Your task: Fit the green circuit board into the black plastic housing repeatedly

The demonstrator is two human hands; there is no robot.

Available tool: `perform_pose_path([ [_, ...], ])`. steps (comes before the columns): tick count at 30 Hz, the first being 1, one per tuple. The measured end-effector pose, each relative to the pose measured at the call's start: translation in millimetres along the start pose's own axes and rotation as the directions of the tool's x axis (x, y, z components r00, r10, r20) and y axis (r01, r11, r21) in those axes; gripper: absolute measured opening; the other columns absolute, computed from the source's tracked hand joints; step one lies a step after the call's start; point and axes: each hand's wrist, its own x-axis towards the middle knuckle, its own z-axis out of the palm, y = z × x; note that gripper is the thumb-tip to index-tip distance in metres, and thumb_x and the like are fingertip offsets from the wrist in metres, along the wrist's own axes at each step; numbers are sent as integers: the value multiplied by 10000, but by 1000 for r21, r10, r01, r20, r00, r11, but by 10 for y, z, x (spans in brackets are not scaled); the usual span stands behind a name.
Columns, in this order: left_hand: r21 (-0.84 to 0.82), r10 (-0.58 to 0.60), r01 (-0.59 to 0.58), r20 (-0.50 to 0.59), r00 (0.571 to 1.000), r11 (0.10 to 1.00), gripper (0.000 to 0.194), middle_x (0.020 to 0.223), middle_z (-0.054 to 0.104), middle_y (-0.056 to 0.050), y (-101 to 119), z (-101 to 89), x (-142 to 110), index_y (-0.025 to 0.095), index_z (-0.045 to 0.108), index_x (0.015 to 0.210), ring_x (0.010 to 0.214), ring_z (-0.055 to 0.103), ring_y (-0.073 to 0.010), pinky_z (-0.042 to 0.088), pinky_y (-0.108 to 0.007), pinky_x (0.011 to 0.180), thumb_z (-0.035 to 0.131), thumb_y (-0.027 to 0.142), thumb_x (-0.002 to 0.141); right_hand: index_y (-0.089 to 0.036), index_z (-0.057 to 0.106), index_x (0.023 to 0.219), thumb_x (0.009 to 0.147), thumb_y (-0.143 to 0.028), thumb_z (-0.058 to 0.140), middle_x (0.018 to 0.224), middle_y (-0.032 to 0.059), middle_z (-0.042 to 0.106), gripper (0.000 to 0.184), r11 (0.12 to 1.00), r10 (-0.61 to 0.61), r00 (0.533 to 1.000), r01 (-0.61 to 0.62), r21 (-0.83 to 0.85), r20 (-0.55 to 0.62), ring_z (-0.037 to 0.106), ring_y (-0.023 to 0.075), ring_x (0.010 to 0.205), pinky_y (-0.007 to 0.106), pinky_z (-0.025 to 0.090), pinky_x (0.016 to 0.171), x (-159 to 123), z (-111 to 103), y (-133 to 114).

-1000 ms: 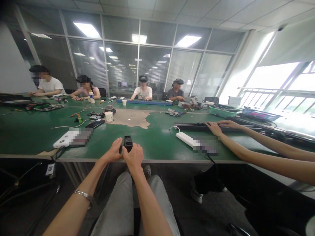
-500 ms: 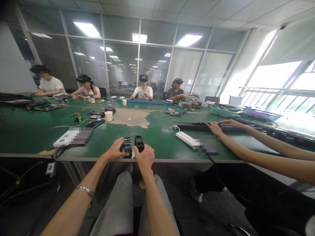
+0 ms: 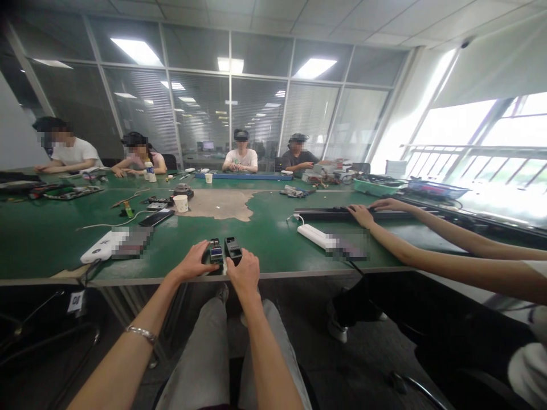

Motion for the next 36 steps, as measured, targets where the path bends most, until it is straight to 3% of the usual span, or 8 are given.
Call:
perform_pose_path([
  [4,8,-25,25,1,1000,1000,876,1417,481,-153,-25,20,-7,198,467,1348,1356,384,-378,289,-496,1117,762,597,626,-177,670,1041,848,-435,573,972,93,709,336,999,17,1000,-18,36,2,650,223,917,284,451,799,46,-85,-56],
  [11,42,-54,53,20,998,998,932,1488,401,-168,-90,73,-35,179,398,1403,1403,323,-365,223,-515,1154,746,611,653,-198,677,1022,856,-513,562,949,76,724,374,999,-12,999,10,41,33,669,206,903,256,456,776,164,-97,-429],
  [17,67,-58,54,58,997,996,936,1511,364,-188,-83,66,-47,149,363,1426,1429,281,-364,191,-520,1171,724,589,683,-165,681,953,810,-504,612,917,120,718,374,998,-14,997,19,-55,78,672,242,893,289,455,755,169,-59,-656],
  [20,51,-51,49,35,998,998,1014,1532,309,-223,-84,72,-61,117,269,1475,1441,253,-373,186,-529,1171,727,555,684,-154,671,953,812,-493,607,928,134,711,372,995,-22,995,32,-95,98,666,256,905,306,455,760,167,-32,-722],
  [26,-72,17,-18,-14,1000,997,1319,1543,211,-301,-70,52,-95,55,-118,1511,1428,254,-423,221,-586,1136,764,477,627,-149,656,891,763,-448,671,896,139,701,326,987,-18,986,43,-153,163,661,263,869,320,451,736,94,71,-690],
  [31,-104,57,-61,-38,998,993,1263,1530,239,-303,-68,47,-116,36,-166,1496,1402,313,-404,249,-580,1128,713,372,653,-151,630,954,786,-428,656,953,133,683,325,985,-39,985,66,-160,168,631,261,930,323,439,776,-52,132,-609],
  [36,-65,52,-55,-51,997,996,1144,1508,298,-292,-82,82,-120,41,-172,1496,1369,372,-380,314,-565,1097,623,277,708,-144,610,995,746,-548,673,990,142,658,479,988,-66,991,81,-129,113,599,283,965,343,437,813,-85,176,-567],
])
